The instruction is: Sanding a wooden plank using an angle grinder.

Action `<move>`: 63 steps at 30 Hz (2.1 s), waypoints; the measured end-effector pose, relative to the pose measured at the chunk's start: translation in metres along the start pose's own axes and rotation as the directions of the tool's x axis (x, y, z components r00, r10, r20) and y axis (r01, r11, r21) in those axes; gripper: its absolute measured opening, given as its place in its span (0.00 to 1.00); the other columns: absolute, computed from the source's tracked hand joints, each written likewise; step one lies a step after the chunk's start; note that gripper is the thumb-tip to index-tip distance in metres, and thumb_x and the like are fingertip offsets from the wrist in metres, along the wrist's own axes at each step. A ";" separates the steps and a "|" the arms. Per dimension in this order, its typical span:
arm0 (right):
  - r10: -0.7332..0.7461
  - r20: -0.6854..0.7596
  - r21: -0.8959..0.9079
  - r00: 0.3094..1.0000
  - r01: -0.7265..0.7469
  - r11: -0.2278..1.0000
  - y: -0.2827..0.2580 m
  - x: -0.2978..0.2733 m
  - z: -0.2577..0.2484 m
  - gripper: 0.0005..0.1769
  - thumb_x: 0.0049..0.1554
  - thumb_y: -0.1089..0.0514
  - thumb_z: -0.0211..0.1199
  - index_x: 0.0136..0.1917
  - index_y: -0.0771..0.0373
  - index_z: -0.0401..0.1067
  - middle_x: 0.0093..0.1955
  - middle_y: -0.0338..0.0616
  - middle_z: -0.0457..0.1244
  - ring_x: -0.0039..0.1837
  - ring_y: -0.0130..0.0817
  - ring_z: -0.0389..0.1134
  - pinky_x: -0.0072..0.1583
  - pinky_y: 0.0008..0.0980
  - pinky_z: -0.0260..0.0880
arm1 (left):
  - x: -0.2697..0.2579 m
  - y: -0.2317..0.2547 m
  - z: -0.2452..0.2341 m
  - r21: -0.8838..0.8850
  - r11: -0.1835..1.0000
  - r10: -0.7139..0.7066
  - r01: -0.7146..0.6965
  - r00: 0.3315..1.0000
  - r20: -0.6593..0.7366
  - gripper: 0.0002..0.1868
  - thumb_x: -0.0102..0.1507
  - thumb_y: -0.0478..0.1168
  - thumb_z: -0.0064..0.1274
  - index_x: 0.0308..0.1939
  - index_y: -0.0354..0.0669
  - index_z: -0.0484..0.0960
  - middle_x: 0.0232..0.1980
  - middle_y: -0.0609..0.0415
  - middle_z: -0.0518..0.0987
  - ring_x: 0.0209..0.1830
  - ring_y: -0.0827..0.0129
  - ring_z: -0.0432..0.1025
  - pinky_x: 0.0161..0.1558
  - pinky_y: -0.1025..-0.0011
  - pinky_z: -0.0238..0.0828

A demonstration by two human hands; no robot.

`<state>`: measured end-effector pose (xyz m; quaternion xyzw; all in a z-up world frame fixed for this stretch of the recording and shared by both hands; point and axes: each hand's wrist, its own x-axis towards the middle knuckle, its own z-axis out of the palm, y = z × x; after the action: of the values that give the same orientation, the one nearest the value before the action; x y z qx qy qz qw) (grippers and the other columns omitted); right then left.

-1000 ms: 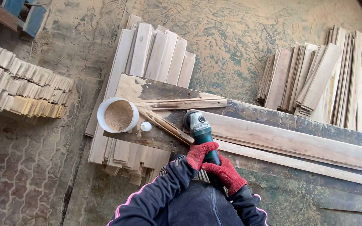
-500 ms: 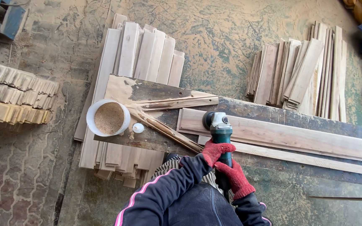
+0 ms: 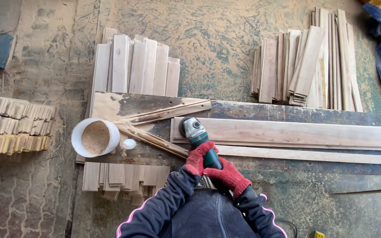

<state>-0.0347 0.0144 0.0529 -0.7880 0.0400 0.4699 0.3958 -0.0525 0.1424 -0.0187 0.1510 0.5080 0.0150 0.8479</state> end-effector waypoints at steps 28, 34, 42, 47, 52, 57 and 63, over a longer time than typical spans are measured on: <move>0.041 -0.184 0.404 0.982 0.037 0.914 0.051 0.009 -0.060 0.27 0.41 0.53 0.84 0.44 0.69 0.73 0.29 0.61 0.63 0.30 0.53 0.71 0.31 0.49 0.75 | 0.063 -0.082 0.062 0.162 0.986 -0.008 -0.022 0.983 0.182 0.33 0.42 0.30 0.80 0.47 0.37 0.79 0.27 0.38 0.82 0.26 0.45 0.82 0.31 0.48 0.83; -0.008 -0.075 0.188 0.997 0.022 0.982 -0.017 -0.014 -0.004 0.30 0.39 0.47 0.85 0.46 0.66 0.76 0.35 0.54 0.64 0.38 0.45 0.70 0.41 0.42 0.74 | 0.043 -0.007 0.015 0.129 0.992 0.000 -0.014 0.994 0.113 0.23 0.46 0.32 0.77 0.42 0.35 0.83 0.28 0.39 0.83 0.27 0.45 0.82 0.32 0.44 0.83; -0.084 -0.024 0.116 0.996 0.086 0.990 -0.008 -0.003 0.009 0.33 0.38 0.41 0.85 0.47 0.63 0.76 0.37 0.49 0.64 0.44 0.41 0.68 0.49 0.37 0.70 | -0.012 0.023 0.012 0.071 0.996 0.046 -0.049 0.998 0.036 0.26 0.45 0.30 0.76 0.42 0.33 0.79 0.29 0.36 0.81 0.28 0.44 0.81 0.36 0.46 0.82; -0.036 -0.079 0.246 0.996 0.055 0.968 0.031 0.007 -0.035 0.31 0.38 0.44 0.86 0.47 0.62 0.77 0.36 0.51 0.65 0.40 0.42 0.71 0.43 0.37 0.73 | 0.021 -0.031 0.047 0.151 0.987 0.036 -0.050 0.994 0.098 0.27 0.45 0.31 0.77 0.44 0.34 0.79 0.29 0.36 0.83 0.28 0.45 0.81 0.37 0.44 0.81; 0.029 -0.137 0.429 0.990 0.033 0.903 0.088 0.010 -0.119 0.27 0.41 0.51 0.85 0.47 0.65 0.75 0.33 0.55 0.65 0.34 0.46 0.71 0.37 0.40 0.76 | 0.055 -0.125 0.111 0.301 0.954 -0.039 0.001 0.992 0.123 0.28 0.44 0.32 0.78 0.45 0.39 0.81 0.28 0.41 0.82 0.28 0.49 0.82 0.33 0.46 0.81; 0.093 -0.255 0.617 0.962 0.087 0.782 0.159 0.014 -0.210 0.25 0.41 0.56 0.83 0.45 0.68 0.74 0.31 0.64 0.65 0.31 0.55 0.72 0.31 0.51 0.76 | 0.095 -0.241 0.179 0.391 0.918 -0.159 0.065 0.964 0.213 0.27 0.43 0.29 0.78 0.44 0.41 0.82 0.27 0.42 0.83 0.26 0.49 0.82 0.29 0.41 0.81; 0.137 -0.364 0.619 0.921 0.130 0.775 0.169 -0.024 -0.273 0.25 0.41 0.56 0.83 0.46 0.68 0.74 0.33 0.60 0.64 0.33 0.51 0.71 0.33 0.54 0.76 | 0.086 -0.318 0.232 0.423 0.904 -0.192 0.066 0.946 0.263 0.29 0.43 0.29 0.77 0.45 0.33 0.80 0.26 0.39 0.80 0.25 0.46 0.80 0.27 0.46 0.80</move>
<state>0.0721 -0.2886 0.0391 -0.6859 0.2746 0.2636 0.6201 0.1495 -0.2011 -0.0774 0.2910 0.3752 -0.1710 0.8633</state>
